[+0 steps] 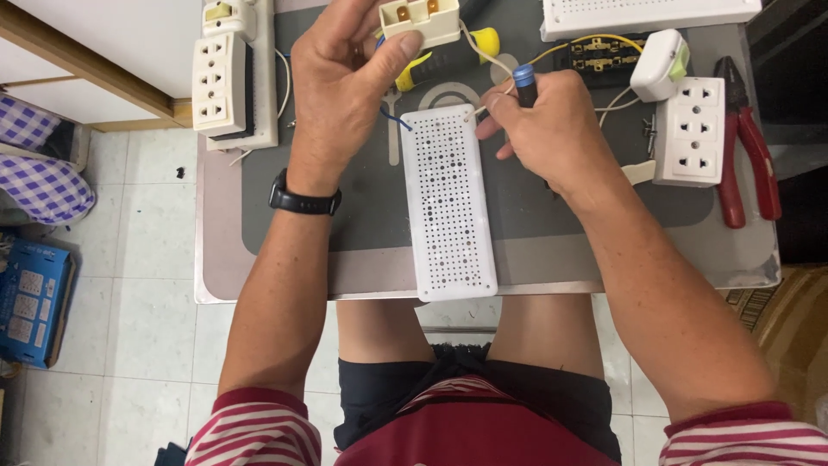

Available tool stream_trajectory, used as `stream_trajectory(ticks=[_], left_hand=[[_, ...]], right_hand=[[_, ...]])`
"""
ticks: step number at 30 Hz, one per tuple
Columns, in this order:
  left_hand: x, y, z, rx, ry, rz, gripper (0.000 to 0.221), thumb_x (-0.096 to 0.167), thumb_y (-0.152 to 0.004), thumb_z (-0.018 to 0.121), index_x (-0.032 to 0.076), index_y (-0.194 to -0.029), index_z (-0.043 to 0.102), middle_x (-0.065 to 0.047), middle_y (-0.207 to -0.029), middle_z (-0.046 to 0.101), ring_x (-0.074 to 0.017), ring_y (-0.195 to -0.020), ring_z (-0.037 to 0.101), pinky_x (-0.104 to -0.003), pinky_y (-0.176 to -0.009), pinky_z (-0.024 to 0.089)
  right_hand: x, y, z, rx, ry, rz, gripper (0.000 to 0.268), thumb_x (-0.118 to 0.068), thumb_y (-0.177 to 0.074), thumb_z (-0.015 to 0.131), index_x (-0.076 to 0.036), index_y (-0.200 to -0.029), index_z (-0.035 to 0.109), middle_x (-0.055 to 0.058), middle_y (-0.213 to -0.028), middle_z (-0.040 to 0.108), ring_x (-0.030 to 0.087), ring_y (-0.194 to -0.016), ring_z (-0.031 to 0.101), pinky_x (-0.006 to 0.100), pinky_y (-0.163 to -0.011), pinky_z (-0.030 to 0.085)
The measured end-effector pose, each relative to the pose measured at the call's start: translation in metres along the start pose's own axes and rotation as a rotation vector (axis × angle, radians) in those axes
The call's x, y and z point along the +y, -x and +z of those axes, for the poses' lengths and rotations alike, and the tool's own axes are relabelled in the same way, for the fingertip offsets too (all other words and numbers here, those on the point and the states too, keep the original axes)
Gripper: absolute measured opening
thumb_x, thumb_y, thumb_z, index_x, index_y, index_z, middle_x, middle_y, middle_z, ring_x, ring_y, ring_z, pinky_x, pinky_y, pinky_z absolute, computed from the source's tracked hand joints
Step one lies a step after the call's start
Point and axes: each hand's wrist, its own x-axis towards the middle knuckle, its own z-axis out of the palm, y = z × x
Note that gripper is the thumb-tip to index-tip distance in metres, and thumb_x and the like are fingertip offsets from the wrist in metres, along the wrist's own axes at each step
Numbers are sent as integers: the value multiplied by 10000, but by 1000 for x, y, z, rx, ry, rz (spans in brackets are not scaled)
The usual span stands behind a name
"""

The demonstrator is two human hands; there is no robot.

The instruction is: Wiring and assembling an electrical power strip or outlet assembly using a screwdriver.

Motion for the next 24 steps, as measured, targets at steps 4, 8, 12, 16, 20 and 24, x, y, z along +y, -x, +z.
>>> stream_trajectory(ticks=[4,8,12,16,20,24], left_hand=[[-7,-5,1,-19,-123,20,321,179,-1022,701,85,-1306,587,3,-1011,620,-102,-698,318,-237,-629,349],[0,-3,7,-35,-80,-2,297,158,-1029,653,82,-1300,559,5,-1107,662,-95,-704,310,-235,-638,356],[-18,4,27,94,190,-122,362,136,-988,676,45,-1319,561,-23,-1003,660,-102,-638,406,-222,-515,421],[-32,5,38,192,303,-174,364,133,-979,685,77,-1328,598,-17,-836,570,-105,-571,412,-224,-493,365],[-28,9,31,198,253,-208,410,85,-952,701,59,-1345,587,-28,-717,541,-121,-605,537,-238,-527,453],[-30,16,14,71,313,-154,460,85,-985,684,78,-1408,505,-111,-1292,615,-200,-809,621,-265,-661,531]], right_hand=[[-4,5,-2,-1,49,95,190,-274,-919,553,-150,-859,684,-18,-768,748,138,-482,603,254,-512,487],[-1,6,-2,4,87,75,319,-294,-898,524,-121,-667,661,-40,-732,747,119,-453,589,250,-515,475],[-7,9,-2,-14,81,85,231,-269,-888,533,-140,-781,693,-24,-715,740,135,-464,608,234,-503,482],[-6,12,-1,-27,90,111,254,-263,-907,527,-115,-799,702,-9,-718,740,137,-467,607,248,-501,496],[4,12,-3,-19,83,85,269,-243,-928,526,-81,-870,731,20,-716,742,140,-451,617,242,-457,506],[3,18,-4,-6,105,96,265,-256,-918,506,-116,-851,721,-3,-693,731,132,-450,605,258,-457,485]])
